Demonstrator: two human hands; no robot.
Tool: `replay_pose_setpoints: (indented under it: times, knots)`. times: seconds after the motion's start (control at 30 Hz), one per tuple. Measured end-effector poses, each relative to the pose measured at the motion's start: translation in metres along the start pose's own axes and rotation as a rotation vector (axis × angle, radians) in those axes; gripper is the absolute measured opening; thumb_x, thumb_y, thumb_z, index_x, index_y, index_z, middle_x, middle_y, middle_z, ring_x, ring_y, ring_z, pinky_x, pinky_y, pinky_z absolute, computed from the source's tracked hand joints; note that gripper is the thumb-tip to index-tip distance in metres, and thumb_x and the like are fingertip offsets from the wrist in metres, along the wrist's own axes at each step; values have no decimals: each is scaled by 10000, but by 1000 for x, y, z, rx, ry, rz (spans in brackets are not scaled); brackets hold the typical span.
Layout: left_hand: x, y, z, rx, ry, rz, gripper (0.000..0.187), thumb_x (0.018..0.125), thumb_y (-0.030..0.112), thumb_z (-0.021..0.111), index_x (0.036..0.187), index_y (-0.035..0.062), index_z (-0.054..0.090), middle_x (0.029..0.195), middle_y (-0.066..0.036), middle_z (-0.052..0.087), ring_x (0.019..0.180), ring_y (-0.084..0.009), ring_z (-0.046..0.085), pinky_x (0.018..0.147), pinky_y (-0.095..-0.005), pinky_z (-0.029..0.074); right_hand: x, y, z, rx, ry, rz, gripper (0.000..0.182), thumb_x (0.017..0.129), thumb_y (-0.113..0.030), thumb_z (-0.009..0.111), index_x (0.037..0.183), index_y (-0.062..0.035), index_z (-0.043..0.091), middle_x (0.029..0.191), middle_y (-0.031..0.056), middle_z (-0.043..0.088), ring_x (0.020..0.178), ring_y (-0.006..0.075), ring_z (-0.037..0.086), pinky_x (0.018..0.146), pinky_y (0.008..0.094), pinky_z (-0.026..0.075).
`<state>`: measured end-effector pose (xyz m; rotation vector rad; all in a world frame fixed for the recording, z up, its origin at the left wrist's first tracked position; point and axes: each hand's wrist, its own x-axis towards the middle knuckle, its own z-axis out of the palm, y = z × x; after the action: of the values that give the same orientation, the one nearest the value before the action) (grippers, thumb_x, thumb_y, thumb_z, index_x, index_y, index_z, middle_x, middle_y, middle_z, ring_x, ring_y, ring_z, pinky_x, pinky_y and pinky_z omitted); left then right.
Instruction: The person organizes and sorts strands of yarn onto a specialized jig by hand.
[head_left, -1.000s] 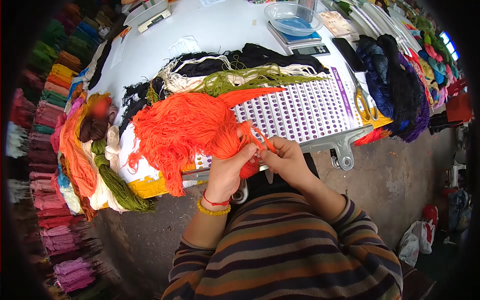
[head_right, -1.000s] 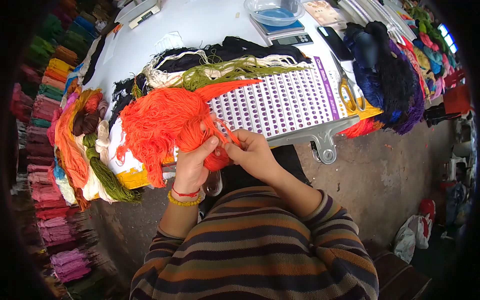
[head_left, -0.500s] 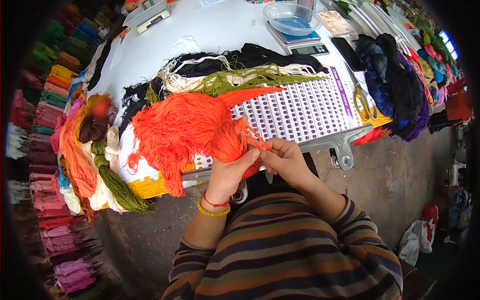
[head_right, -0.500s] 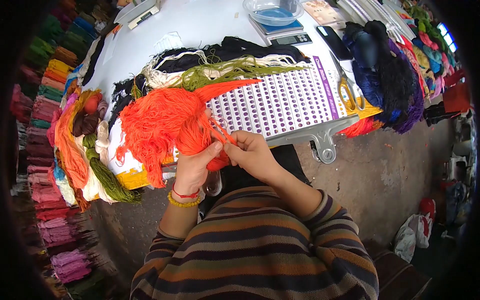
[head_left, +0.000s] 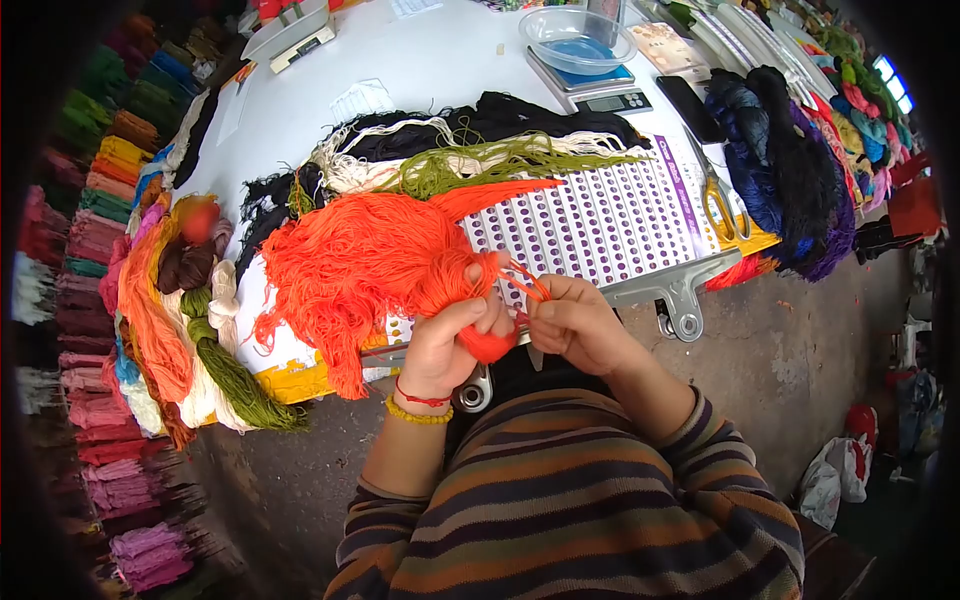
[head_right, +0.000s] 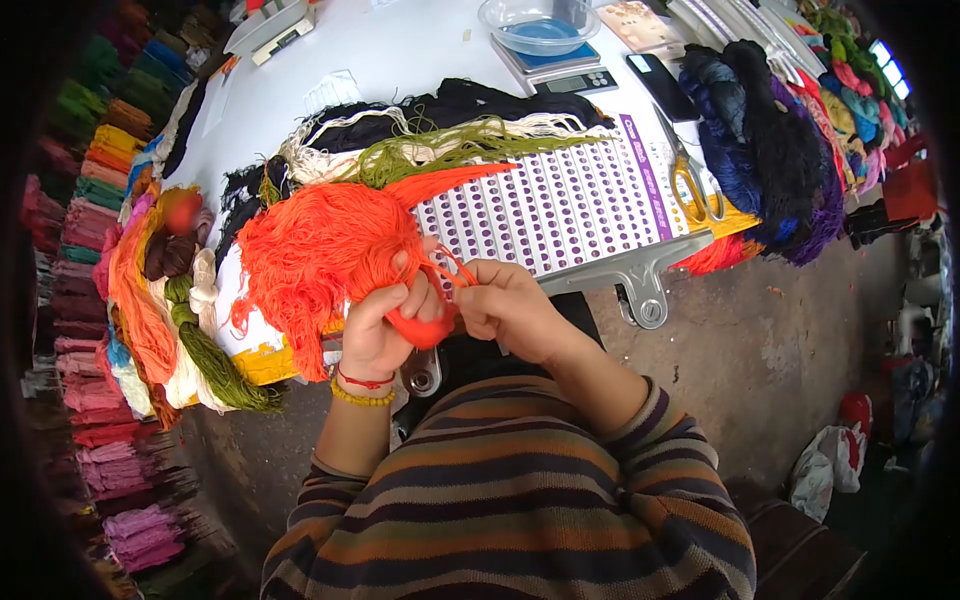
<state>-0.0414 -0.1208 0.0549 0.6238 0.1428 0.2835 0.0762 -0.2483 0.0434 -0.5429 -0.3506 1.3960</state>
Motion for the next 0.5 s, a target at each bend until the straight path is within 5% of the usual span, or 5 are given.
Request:
replay_pose_setpoints:
  times: [0.1,0.2,0.27,0.4,0.5]
  knots:
    - [-3,5,-4,168,117,-117,276,814,88,526,1061,-26,482,613,1,425,440,-76,332,458,-226,305,0,-23,4,-1062,275,-265,53,739,-30,593,743,-31,540,658,-11,520,483,54,431,428,203,335]
    - [2,12,-35,108,-38,-235,115,838,142,520,874,36,545,519,39,403,383,-53,298,407,-219,259,15,-48,5,-1492,343,-703,102,656,0,597,700,-21,507,817,60,590,508,36,435,427,199,335]
    - [13,9,-54,-159,-185,-253,174,868,220,490,805,68,548,502,65,355,381,-37,287,388,-215,246,32,-42,5,-1182,261,-746,111,669,14,577,662,-18,472,857,89,590,502,45,437,433,200,345]
    - [29,39,-60,-497,-28,141,271,929,247,373,798,77,538,539,66,333,404,-23,276,372,-146,263,64,-52,-9,287,60,-366,77,706,-51,487,632,-58,470,774,111,591,396,74,358,392,193,311]
    - [28,87,-94,-436,190,386,226,915,201,411,896,25,551,530,66,312,430,-32,270,429,-148,288,69,-85,-47,401,219,-371,101,727,-86,479,630,-58,486,645,54,551,408,70,370,397,184,330]
